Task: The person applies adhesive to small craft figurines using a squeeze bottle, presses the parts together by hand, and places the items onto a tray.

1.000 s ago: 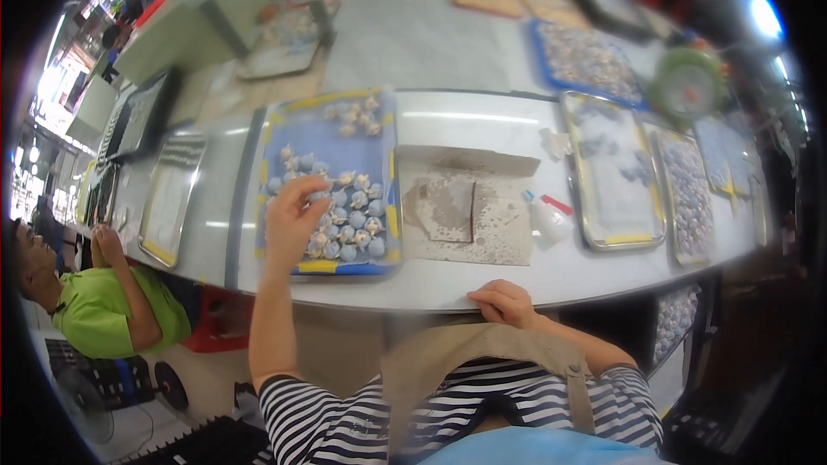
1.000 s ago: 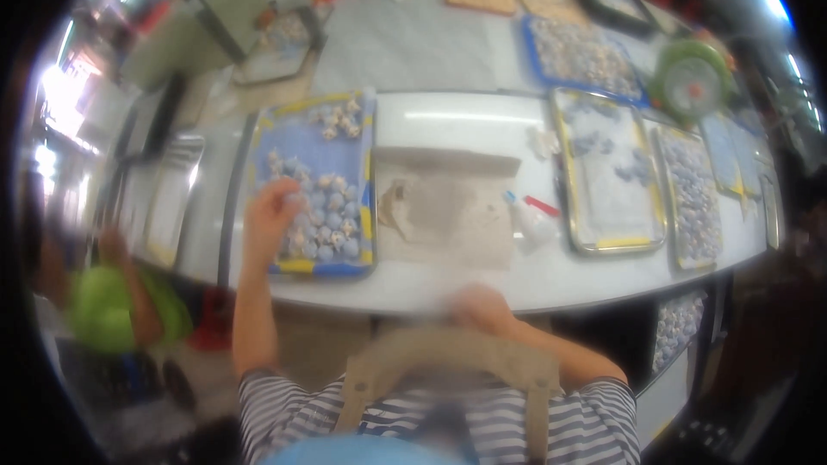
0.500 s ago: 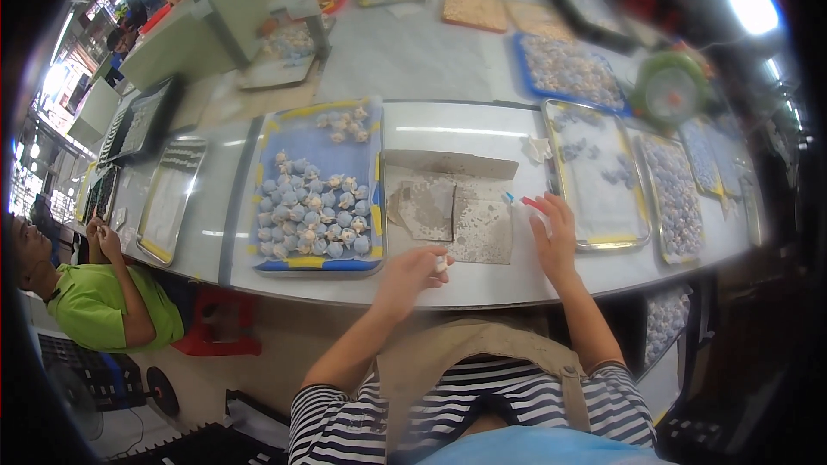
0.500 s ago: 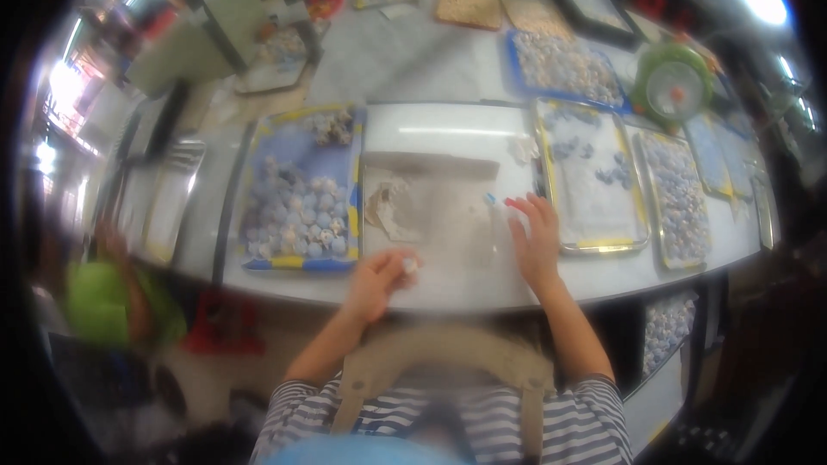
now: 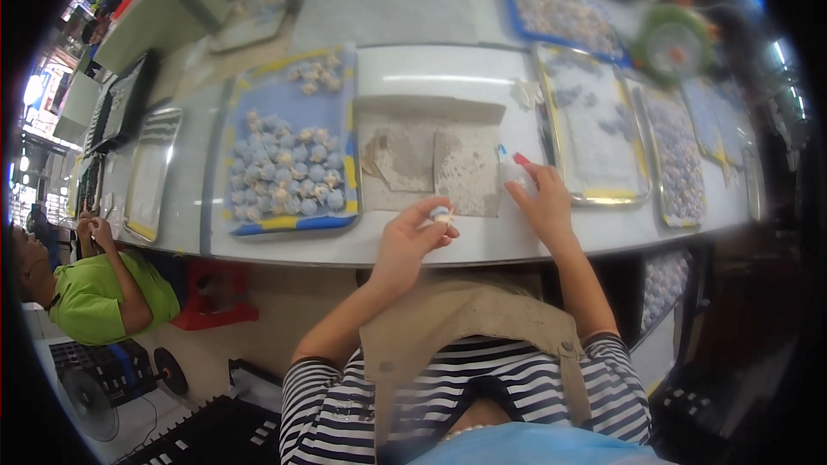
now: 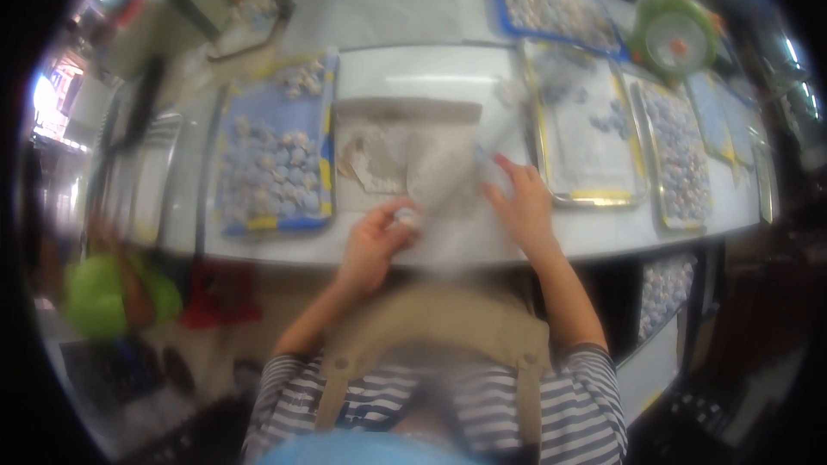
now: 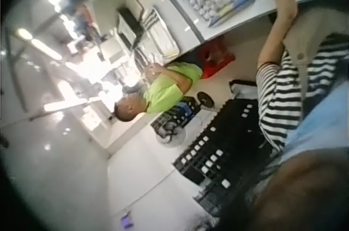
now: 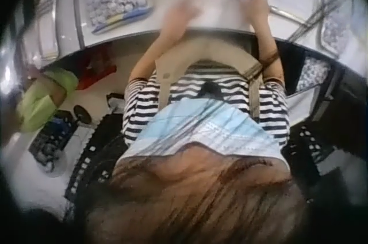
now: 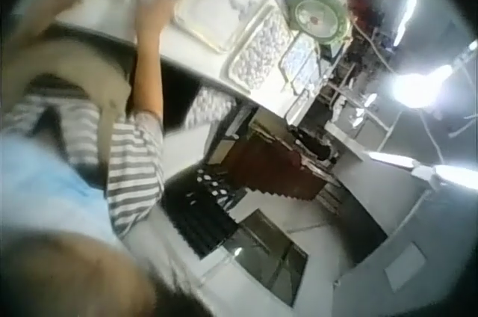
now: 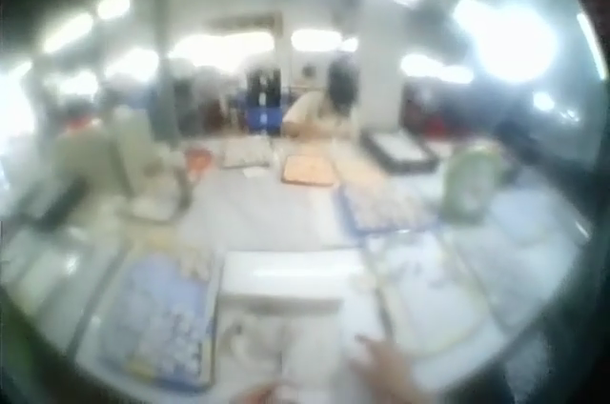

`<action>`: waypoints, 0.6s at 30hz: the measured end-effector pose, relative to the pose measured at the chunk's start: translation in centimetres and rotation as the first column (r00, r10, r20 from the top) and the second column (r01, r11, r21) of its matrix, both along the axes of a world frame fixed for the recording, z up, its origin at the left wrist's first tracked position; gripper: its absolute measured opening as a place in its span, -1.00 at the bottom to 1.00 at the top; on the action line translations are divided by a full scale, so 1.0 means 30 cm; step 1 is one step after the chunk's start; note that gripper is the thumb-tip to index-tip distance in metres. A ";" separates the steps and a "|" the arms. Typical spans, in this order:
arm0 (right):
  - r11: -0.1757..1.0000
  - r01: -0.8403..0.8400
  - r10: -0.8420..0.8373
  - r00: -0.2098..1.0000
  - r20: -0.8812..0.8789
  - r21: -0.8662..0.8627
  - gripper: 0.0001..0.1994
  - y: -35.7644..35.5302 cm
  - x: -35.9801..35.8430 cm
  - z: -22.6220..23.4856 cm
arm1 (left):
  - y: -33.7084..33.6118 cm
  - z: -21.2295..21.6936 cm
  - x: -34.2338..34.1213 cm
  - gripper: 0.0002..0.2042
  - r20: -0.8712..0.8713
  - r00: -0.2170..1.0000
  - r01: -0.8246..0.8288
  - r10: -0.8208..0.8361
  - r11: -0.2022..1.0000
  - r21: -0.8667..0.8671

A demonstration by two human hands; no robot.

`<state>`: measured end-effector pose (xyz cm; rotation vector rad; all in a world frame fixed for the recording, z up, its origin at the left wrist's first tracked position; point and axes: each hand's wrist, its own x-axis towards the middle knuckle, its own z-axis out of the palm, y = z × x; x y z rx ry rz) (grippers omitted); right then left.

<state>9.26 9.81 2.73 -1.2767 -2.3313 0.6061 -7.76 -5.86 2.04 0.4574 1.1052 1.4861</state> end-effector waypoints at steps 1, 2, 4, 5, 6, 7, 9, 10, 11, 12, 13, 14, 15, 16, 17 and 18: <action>1.000 0.003 -0.003 1.000 0.025 -0.016 -0.67 -0.003 -0.001 -0.008 | 0.005 -0.011 0.011 -0.68 0.028 0.999 -0.033 0.033 0.999 0.012; 1.000 0.005 -0.004 0.999 0.040 -0.028 -0.67 -0.003 0.009 -0.046 | 0.009 -0.030 0.019 -0.68 0.042 0.999 -0.032 0.032 0.999 -0.001; 0.995 -0.022 0.018 0.999 0.044 0.092 -0.64 0.002 0.036 -0.114 | 0.022 -0.051 0.031 -0.67 0.047 0.999 -0.002 0.002 1.000 0.003; 0.996 -0.021 0.016 0.998 0.054 0.085 -0.64 0.004 0.052 -0.124 | 0.031 -0.052 0.046 -0.66 0.018 1.000 -0.001 0.002 1.000 -0.010; 0.992 -0.008 0.007 1.000 0.008 0.124 -0.66 0.007 0.057 -0.132 | 0.038 -0.052 0.053 -0.66 0.022 1.000 -0.001 0.002 1.000 -0.017; 0.987 0.006 0.000 0.999 -0.040 0.163 -0.67 0.012 0.063 -0.138 | 0.046 -0.051 0.061 -0.66 0.019 1.000 0.004 -0.003 0.999 -0.036; 0.998 -0.002 -0.014 0.972 -0.233 -0.069 -0.69 0.021 0.099 -0.139 | 0.063 -0.054 0.077 -0.67 0.017 1.000 0.012 -0.011 0.998 -0.059; 0.957 -0.053 -0.073 0.908 -0.412 -0.286 -0.71 0.020 0.116 -0.131 | 0.072 -0.056 0.085 -0.66 0.022 1.000 0.016 -0.015 0.999 -0.038; 0.956 -0.048 -0.079 0.909 -0.410 -0.291 -0.71 0.014 0.130 -0.109 | 0.082 -0.060 0.092 -0.66 0.026 0.999 0.019 -0.019 1.000 -0.018; 0.922 -0.083 -0.100 0.894 -0.437 -0.379 -0.73 0.002 0.142 -0.067 | 0.087 -0.066 0.102 -0.66 0.029 0.999 0.022 -0.021 1.000 -0.022; 0.878 -0.116 -0.128 0.878 -0.462 -0.464 -0.76 -0.007 0.154 -0.036 | 0.096 -0.077 0.108 -0.65 0.024 1.000 0.021 -0.020 1.000 -0.006; 0.877 -0.109 -0.136 0.878 -0.459 -0.468 -0.76 -0.014 0.164 -0.022 | 0.105 -0.088 0.115 -0.65 0.019 1.000 0.020 -0.020 1.000 0.010; 0.873 -0.130 -0.144 0.852 -0.504 -0.470 -0.76 -0.021 0.174 -0.010 | 0.112 -0.098 0.124 -0.65 0.022 0.999 0.025 -0.025 1.000 0.004; 0.869 -0.152 -0.152 0.823 -0.547 -0.471 -0.76 -0.023 0.181 0.001 | 0.117 -0.108 0.133 -0.64 -0.040 0.999 0.007 -0.007 1.000 0.010; 0.852 -0.164 -0.163 0.818 -0.551 -0.496 -0.72 -0.020 0.186 0.012 | 0.122 -0.116 0.141 -0.64 -0.101 0.995 -0.010 0.012 1.000 0.017; 0.852 -0.158 -0.170 0.819 -0.549 -0.500 -0.72 -0.016 0.192 0.012 | 0.130 -0.114 0.146 -0.64 -0.099 0.995 -0.004 0.005 1.000 0.014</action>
